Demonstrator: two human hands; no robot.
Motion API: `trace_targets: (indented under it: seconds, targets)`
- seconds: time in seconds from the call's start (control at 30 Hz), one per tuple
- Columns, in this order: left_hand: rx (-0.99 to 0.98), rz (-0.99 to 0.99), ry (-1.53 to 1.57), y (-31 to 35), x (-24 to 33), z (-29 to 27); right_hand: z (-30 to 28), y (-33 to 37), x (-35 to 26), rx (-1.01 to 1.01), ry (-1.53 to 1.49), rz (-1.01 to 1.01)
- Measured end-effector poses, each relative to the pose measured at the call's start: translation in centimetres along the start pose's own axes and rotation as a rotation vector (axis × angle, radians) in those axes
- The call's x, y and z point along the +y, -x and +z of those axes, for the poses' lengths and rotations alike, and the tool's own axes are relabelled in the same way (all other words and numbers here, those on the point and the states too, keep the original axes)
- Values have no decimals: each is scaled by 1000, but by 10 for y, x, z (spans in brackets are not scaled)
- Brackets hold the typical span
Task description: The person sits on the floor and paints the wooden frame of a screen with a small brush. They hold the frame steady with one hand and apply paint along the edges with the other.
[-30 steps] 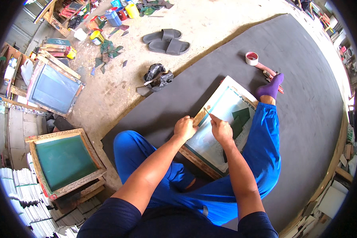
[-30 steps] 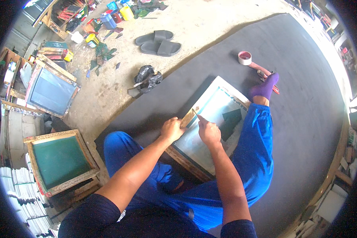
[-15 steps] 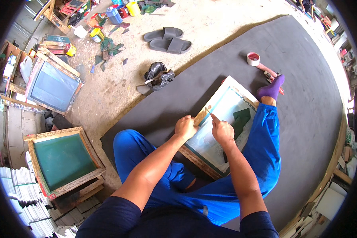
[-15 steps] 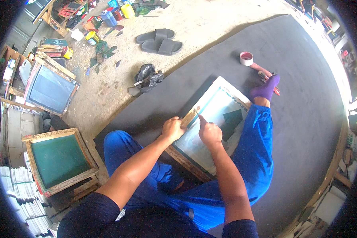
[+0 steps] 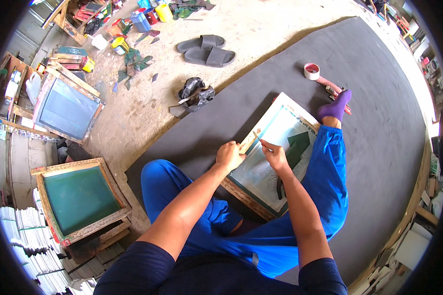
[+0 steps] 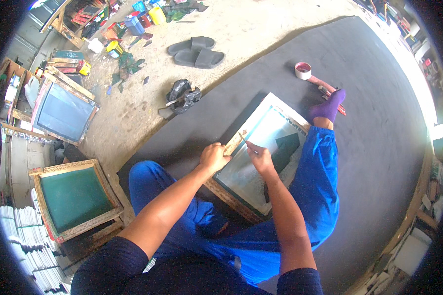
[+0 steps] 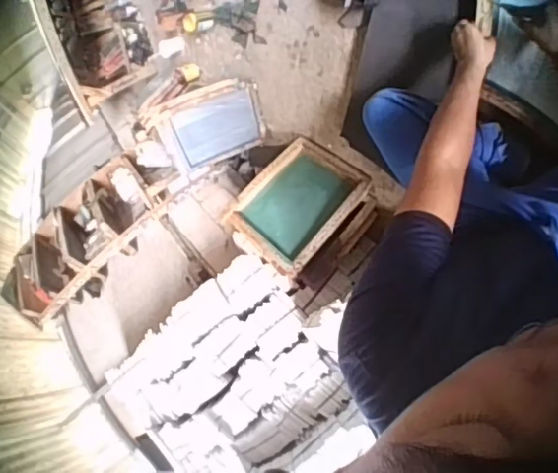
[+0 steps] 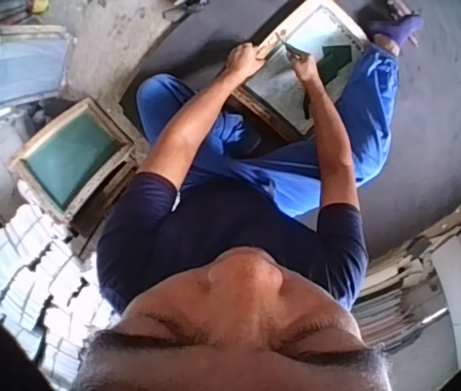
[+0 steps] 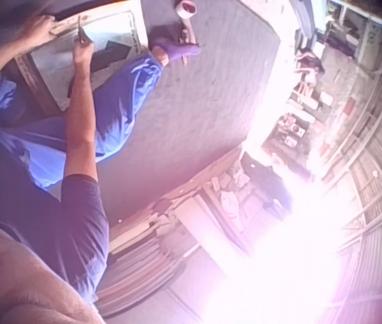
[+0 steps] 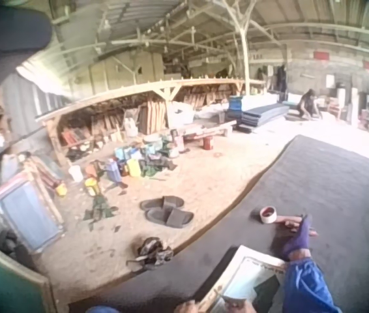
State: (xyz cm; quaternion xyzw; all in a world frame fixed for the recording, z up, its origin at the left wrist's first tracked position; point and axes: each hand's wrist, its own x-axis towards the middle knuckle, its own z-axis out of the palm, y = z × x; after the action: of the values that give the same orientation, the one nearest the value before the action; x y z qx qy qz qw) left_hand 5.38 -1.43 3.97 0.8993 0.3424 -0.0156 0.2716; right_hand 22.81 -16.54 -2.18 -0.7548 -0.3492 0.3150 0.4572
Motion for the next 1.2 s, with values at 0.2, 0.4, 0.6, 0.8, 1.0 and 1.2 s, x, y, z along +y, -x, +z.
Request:
trace_targets:
  seconds: [0.2, 0.4, 0.6, 0.8, 1.0, 1.2]
  targets:
    - [9, -42, -16, 3, -3, -2, -12, 13, -83, -57, 375, 139]
    - [-2, -6, -7, -3, -7, 11, -9, -2, -14, -49, -38, 43]
    - [-14, -59, -7, 1, -8, 6, -18, -3, -70, -139, -215, 501]
    - [-78, -70, -50, -2, 6, -5, 1, -10, -8, 30, -43, 20]
    - [-50, -92, -49, -1, -1, 2, -17, 6, -68, 38, 317, 56]
    - [-69, -100, -41, 0, 4, -1, -16, 16, -88, 74, 502, 173]
